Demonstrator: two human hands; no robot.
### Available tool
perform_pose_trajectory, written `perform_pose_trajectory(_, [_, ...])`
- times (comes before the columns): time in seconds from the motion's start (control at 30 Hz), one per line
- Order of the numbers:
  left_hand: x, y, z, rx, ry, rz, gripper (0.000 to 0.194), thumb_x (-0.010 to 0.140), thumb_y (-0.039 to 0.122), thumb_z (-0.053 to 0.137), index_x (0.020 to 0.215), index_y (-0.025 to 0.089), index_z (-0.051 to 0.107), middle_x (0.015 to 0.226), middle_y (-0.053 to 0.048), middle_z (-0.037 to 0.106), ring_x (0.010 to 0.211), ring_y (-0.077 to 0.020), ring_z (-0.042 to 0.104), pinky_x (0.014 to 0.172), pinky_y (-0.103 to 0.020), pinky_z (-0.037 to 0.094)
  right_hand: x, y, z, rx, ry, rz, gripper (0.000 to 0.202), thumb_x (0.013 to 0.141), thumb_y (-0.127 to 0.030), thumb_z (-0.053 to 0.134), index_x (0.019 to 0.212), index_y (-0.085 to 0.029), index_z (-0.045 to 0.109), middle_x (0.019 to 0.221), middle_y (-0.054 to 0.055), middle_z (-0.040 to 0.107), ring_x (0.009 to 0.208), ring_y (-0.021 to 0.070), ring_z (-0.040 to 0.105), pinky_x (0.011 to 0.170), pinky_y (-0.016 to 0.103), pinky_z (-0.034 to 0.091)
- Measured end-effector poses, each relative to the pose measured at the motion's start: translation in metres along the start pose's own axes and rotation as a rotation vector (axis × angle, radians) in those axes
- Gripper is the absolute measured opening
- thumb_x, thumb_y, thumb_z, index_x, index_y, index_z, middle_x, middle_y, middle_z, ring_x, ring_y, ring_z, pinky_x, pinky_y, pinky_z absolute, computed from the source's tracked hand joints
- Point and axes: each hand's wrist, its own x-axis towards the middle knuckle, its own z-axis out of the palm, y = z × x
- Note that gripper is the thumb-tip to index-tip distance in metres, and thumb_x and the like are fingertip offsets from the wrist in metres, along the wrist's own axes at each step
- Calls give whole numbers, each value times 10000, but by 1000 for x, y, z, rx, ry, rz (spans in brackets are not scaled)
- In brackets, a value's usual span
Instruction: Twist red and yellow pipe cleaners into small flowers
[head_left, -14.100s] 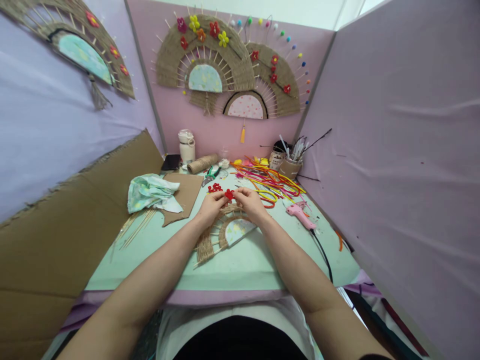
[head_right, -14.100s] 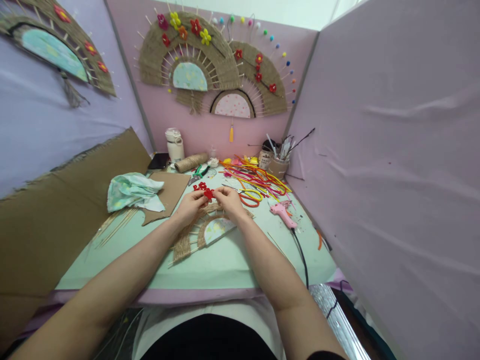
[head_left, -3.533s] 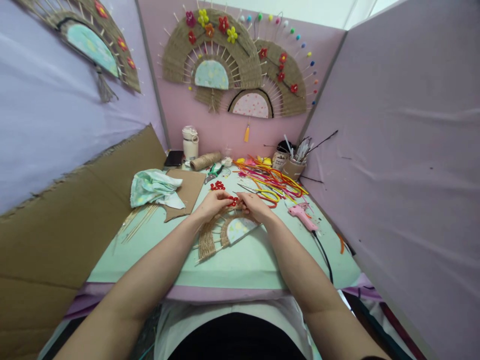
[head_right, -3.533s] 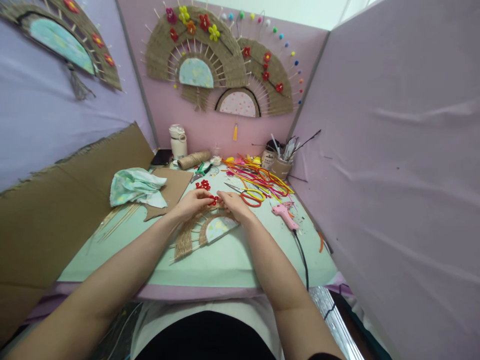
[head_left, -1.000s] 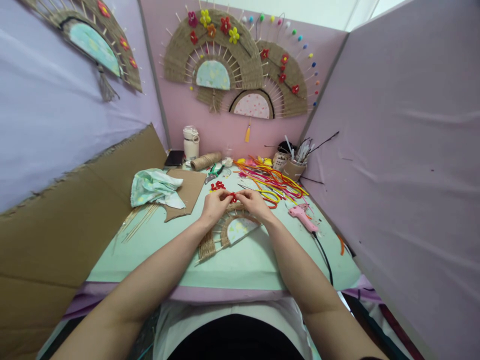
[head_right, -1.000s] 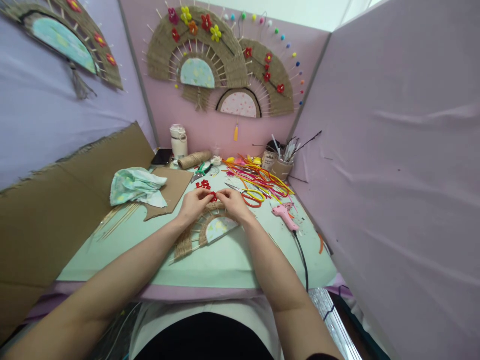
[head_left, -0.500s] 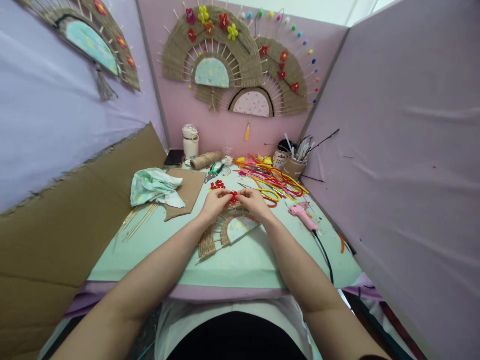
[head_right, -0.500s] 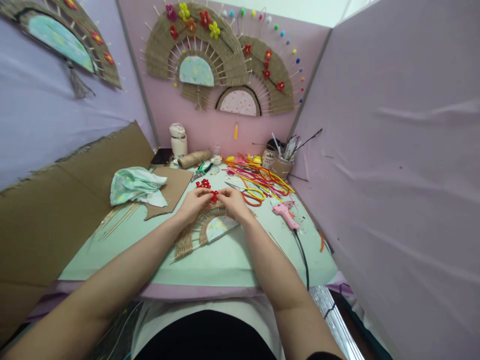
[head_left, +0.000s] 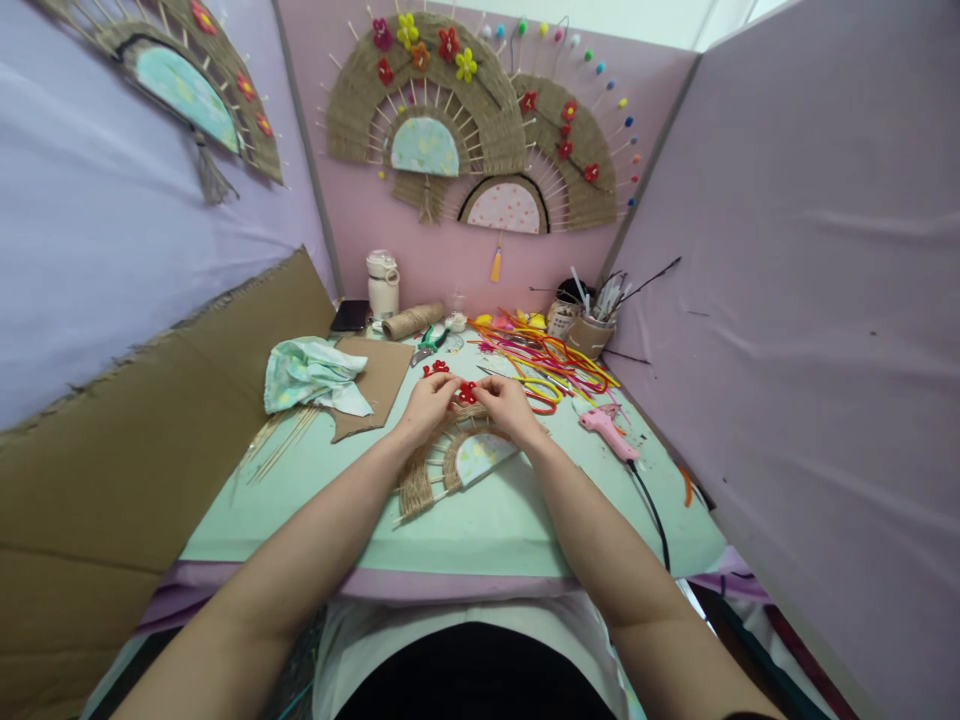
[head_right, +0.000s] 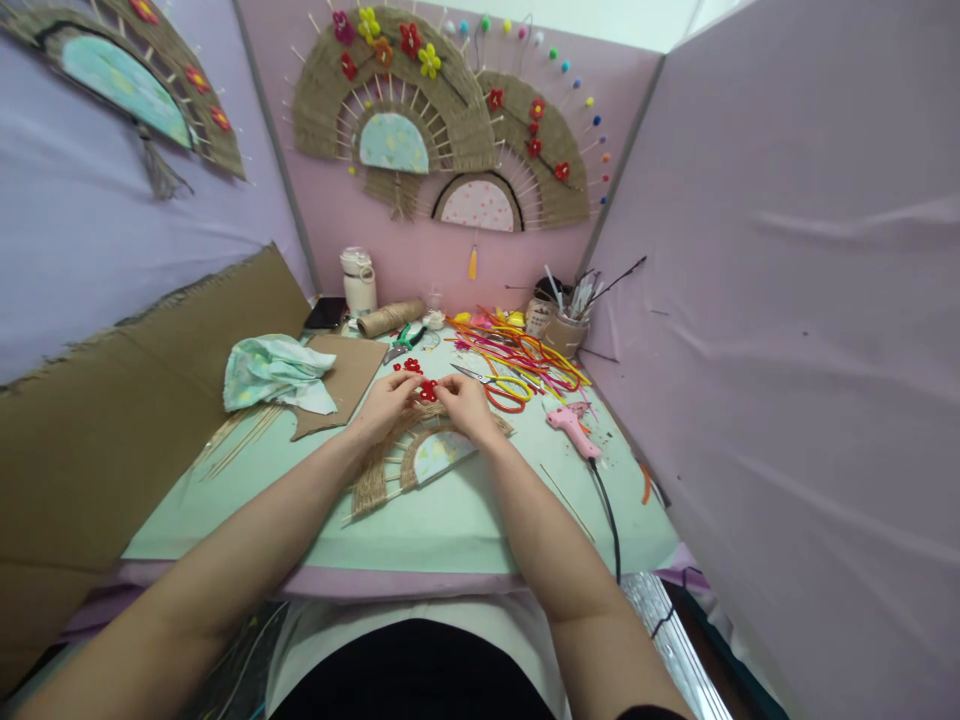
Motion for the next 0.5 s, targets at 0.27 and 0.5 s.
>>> perform_pose_trajectory(0.27, [-2, 7, -1, -126, -205, -55, 298, 642, 281, 700, 894, 124, 664, 753, -42, 682, 655, -126, 606, 644, -247, 479, -2, -12, -8, 144, -70, 104, 188, 664, -322, 569, 702, -143, 614, 626, -1, 606, 559, 101, 479, 536, 220, 362])
perform_pose_trajectory(0.5, [-3, 4, -1, -109, -203, -66, 286, 623, 327, 716, 824, 127, 686, 630, -10, 639, 581, -109, 556, 579, -222, 430, -2, -10, -4, 193, -18, 89, 188, 649, -326, 614, 724, -159, 576, 628, -7, 593, 573, 111, 504, 559, 235, 380])
